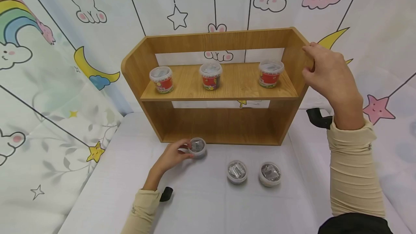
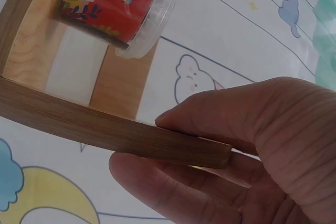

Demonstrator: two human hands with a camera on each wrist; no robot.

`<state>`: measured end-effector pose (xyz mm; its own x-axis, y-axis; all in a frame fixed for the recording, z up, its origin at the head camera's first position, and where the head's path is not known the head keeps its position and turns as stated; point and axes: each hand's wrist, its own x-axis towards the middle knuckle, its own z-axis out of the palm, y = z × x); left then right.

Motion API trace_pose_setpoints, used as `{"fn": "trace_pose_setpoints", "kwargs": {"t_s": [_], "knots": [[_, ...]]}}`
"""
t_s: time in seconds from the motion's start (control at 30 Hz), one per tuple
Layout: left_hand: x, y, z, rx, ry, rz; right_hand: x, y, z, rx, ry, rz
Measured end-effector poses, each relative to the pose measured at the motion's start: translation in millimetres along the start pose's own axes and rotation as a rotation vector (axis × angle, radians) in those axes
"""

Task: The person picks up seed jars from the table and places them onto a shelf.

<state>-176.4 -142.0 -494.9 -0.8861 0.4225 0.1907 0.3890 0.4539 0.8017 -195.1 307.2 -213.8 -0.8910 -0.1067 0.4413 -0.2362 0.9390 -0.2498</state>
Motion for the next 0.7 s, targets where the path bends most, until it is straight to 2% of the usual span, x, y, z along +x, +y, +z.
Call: {"fn": "trace_pose_setpoints", "kwargs": {"t_s": [0.3,0.53,0.7], "knots": [[-3.8,1.1,-6.3,0.041,0.048,-0.023,0.5,-0.7,0.2,-0.008,0.006,0.005],[-6.4,0.0,-14.1,0.047,0.075,-0.005,0.3,-1.6,-0.2,-0.009,0.007,0.006],[-6.9,-2.0,-20.9,0.053,0.121,-0.002,-0.2,-1.2,0.3,-0.011,0.007,0.005]]}}
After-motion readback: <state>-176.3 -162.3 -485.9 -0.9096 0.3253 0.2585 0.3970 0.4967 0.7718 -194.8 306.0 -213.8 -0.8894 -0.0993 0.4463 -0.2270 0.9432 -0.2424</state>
